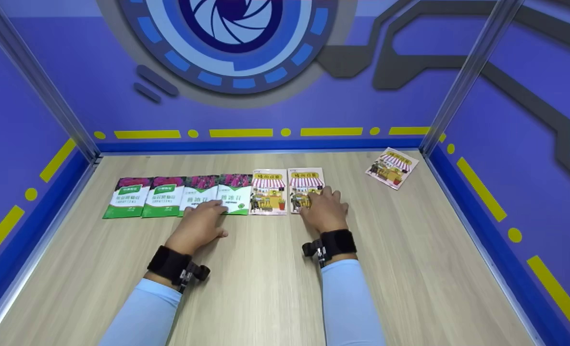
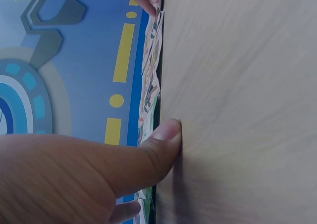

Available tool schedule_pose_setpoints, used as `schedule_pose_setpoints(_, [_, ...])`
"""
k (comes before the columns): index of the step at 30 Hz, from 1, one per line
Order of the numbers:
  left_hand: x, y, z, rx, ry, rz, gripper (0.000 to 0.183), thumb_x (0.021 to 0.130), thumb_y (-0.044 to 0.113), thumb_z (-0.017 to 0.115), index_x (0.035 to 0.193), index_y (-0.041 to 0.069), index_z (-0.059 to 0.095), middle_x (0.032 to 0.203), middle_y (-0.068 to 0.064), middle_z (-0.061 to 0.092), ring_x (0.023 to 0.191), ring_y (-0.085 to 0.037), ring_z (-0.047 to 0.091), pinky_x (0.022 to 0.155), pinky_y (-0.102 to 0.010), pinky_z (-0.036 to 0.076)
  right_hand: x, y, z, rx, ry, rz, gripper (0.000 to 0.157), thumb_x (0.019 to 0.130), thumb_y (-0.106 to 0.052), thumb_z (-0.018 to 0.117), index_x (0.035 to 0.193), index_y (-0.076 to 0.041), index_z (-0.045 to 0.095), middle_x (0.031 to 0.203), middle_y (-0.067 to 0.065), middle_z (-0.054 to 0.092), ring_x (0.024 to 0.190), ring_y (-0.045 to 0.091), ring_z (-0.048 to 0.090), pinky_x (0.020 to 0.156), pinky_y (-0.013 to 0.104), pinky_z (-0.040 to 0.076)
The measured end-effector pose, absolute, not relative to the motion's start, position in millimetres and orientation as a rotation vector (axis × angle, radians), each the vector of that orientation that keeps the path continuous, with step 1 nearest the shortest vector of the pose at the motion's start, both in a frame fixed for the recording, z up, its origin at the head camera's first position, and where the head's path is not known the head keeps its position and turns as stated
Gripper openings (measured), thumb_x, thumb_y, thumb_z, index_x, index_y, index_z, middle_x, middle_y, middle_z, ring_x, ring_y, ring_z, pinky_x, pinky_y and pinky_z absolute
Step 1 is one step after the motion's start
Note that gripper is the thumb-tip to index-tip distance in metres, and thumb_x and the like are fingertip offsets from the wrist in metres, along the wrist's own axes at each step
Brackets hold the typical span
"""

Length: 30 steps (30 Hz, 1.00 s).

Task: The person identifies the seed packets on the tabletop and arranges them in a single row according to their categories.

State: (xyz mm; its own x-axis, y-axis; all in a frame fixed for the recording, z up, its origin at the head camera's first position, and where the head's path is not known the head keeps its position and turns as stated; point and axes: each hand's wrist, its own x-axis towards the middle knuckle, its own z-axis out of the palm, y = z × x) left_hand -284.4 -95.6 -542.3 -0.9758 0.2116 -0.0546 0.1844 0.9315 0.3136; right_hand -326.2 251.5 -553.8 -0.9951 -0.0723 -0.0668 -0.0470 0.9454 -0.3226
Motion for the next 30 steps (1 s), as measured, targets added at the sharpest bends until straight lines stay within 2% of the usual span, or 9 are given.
schedule_pose_setpoints(8, [-284.5,-96.2,-541.9,0.325,3.005,0.463,0.069,0.091,0.03,0.097,0.153,0.012,0.072,0.171,-0.012,0.059,0.161,-0.035,0.053,0.129,-0.073,0.04,-326.6,249.3,-554.8,-0.102,3.033,-0.513,0.068,0.108,-0.05,0.073,0.162,-0.012,0.062,0.158,0.031,0.049,0.148,0.054,0.045,0.112,0.081,0.046])
schedule_pose_setpoints(15, [-284.2,-96.6,-542.0,0.327,3.009,0.457,0.069,0.091,0.029,0.097,0.154,0.013,0.072,0.171,-0.012,0.059,0.162,-0.035,0.052,0.129,-0.071,0.04,-330.1,249.1,-557.3,-0.145,3.034,-0.524,0.069,0.108,-0.049,0.073,0.161,-0.006,0.062,0.177,0.03,0.04,0.164,0.057,0.035,0.121,0.086,0.038])
schedule_pose_setpoints(23, [-283.9,-96.3,-541.8,0.317,3.003,0.469,0.07,0.091,0.028,0.098,0.154,0.014,0.071,0.172,-0.011,0.059,0.163,-0.034,0.051,0.131,-0.071,0.038,-329.0,248.9,-556.4,-0.148,3.017,-0.527,0.071,0.108,-0.053,0.073,0.162,-0.008,0.061,0.173,0.028,0.047,0.162,0.055,0.04,0.123,0.089,0.033])
schedule_pose_setpoints(30, [-284.1,-96.7,-542.5,0.31,2.997,0.479,0.07,0.092,0.027,0.097,0.155,0.014,0.071,0.173,-0.011,0.058,0.164,-0.034,0.05,0.133,-0.073,0.035,-328.6,248.8,-556.5,-0.164,3.015,-0.541,0.071,0.108,-0.055,0.073,0.162,-0.009,0.062,0.175,0.027,0.045,0.163,0.055,0.039,0.124,0.092,0.028])
